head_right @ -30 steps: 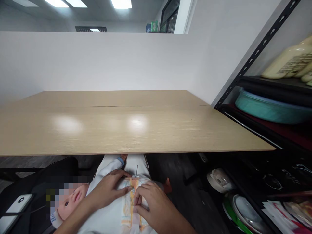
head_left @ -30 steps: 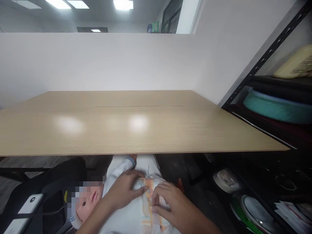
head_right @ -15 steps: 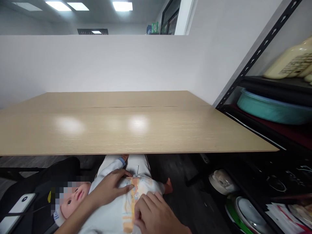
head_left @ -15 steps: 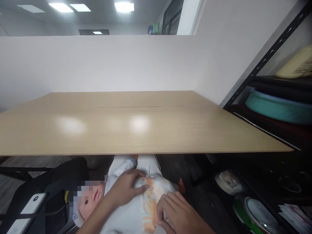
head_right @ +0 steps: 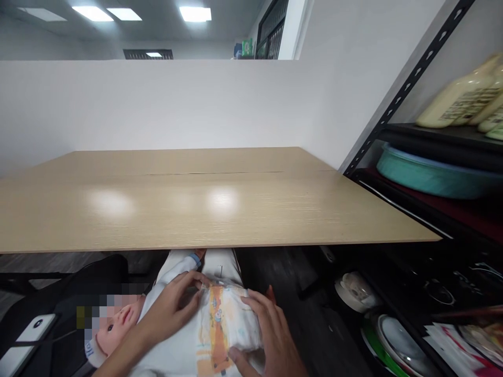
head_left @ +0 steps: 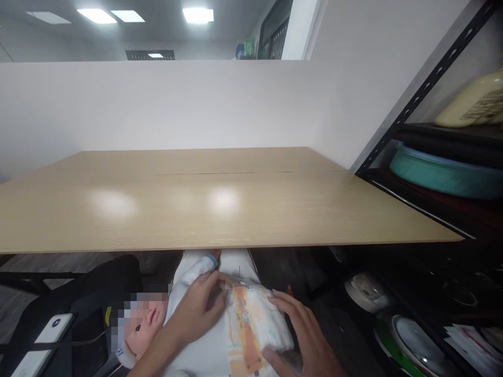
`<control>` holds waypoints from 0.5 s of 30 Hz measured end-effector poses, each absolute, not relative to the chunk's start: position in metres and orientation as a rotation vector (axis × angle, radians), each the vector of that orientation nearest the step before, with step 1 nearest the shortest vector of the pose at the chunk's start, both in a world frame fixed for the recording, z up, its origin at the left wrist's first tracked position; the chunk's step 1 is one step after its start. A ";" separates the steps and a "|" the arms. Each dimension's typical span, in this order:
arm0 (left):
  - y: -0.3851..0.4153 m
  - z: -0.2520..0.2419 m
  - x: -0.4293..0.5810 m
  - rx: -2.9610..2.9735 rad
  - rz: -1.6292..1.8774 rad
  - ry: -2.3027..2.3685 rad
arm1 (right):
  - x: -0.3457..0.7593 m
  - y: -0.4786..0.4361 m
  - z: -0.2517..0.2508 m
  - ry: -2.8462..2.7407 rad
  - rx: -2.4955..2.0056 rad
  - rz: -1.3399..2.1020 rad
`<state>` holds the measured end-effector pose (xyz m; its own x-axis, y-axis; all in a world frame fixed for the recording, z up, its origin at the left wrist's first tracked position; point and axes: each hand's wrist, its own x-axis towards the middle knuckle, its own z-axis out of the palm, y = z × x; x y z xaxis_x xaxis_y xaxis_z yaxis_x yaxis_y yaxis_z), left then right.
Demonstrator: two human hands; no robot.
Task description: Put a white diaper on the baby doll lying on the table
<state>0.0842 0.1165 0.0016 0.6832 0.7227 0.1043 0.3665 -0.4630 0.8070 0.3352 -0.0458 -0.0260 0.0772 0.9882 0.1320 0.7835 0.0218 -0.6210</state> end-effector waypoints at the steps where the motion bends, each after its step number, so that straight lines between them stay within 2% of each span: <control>1: 0.115 0.004 0.084 2.055 0.544 0.768 | 0.331 -0.046 -0.033 -1.730 -1.819 0.499; 4: 0.108 0.009 0.085 1.854 0.420 0.596 | 0.314 -0.048 -0.053 -1.746 -1.807 0.583; 7: 0.103 0.014 0.090 1.709 0.322 0.434 | 0.299 -0.045 -0.060 -1.659 -1.820 0.496; 12: 0.099 0.023 0.098 1.747 0.252 0.322 | 0.316 -0.038 -0.059 -1.388 -1.788 0.324; 15: 0.098 0.022 0.104 1.811 0.284 0.273 | 0.347 -0.042 -0.065 -1.265 -1.799 0.388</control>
<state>0.1040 0.0984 0.0221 0.9421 0.3315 0.0503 0.0368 -0.2511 0.9673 0.3470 -0.0416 -0.0648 0.4328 0.8740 0.2208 0.5999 -0.0964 -0.7942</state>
